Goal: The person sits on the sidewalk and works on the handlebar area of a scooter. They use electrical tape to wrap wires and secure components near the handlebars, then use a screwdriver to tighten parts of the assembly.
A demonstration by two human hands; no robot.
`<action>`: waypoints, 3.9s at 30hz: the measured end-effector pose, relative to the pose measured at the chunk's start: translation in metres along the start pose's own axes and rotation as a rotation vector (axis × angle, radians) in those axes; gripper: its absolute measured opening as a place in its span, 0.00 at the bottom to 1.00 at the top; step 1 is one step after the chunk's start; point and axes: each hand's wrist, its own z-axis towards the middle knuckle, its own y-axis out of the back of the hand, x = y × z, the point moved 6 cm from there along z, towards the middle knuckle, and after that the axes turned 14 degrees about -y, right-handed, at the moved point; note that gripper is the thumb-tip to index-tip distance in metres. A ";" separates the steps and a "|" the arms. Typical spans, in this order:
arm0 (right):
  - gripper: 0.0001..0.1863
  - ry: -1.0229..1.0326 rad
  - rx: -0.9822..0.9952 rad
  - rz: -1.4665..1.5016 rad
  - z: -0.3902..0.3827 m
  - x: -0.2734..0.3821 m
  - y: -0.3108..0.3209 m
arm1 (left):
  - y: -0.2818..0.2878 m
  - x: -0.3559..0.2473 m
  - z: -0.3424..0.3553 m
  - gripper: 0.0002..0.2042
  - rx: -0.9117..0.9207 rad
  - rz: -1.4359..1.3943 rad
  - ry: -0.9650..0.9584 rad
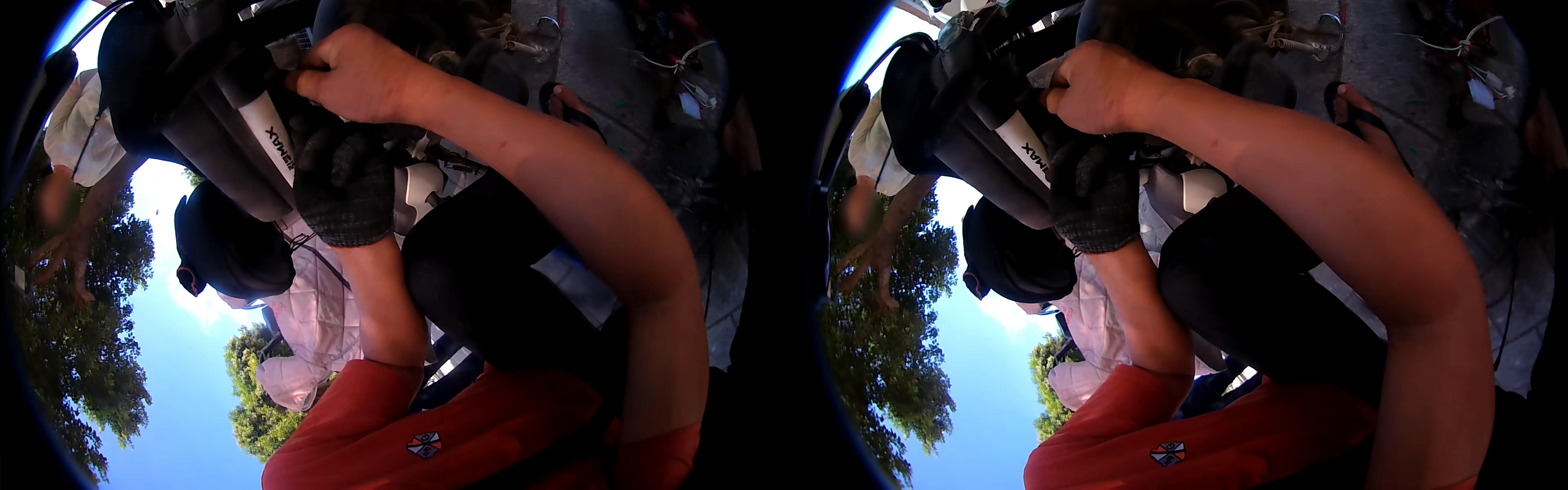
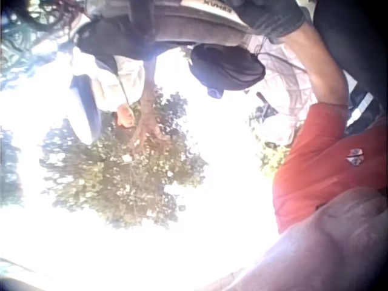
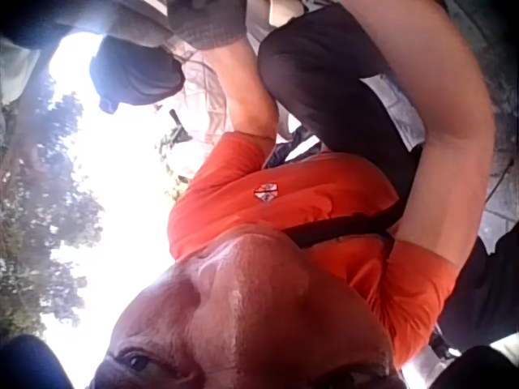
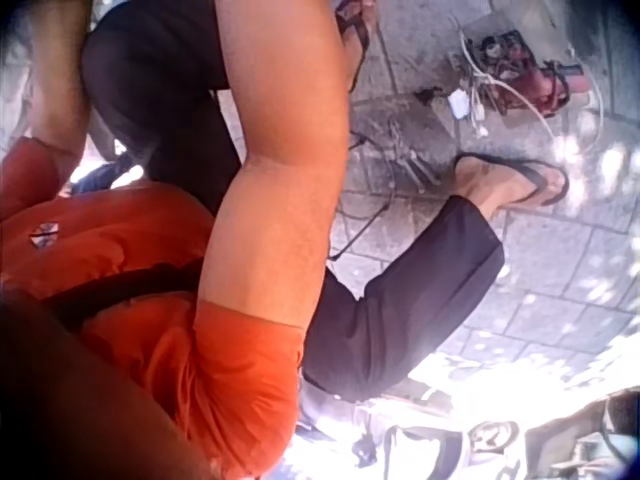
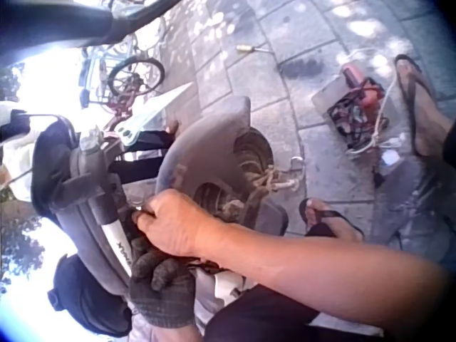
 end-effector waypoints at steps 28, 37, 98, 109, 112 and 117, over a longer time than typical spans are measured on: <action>0.13 -0.101 0.061 -0.172 -0.001 0.021 0.012 | 0.004 -0.001 0.000 0.08 0.095 -0.064 -0.008; 0.14 0.008 -0.015 -0.243 -0.010 0.030 0.009 | 0.004 -0.002 -0.006 0.06 0.132 -0.146 -0.023; 0.18 0.002 -0.116 0.001 -0.021 0.004 -0.007 | 0.008 -0.009 -0.018 0.07 0.022 0.426 -0.136; 0.16 -0.008 -0.100 0.018 -0.025 -0.004 -0.007 | 0.009 -0.009 -0.021 0.07 0.010 0.446 -0.122; 0.15 -0.009 -0.097 0.008 -0.026 -0.004 -0.006 | 0.009 -0.009 -0.021 0.07 0.013 0.449 -0.120; 0.16 0.010 -0.132 -0.003 -0.027 -0.003 -0.006 | 0.010 -0.010 -0.021 0.07 0.007 0.460 -0.121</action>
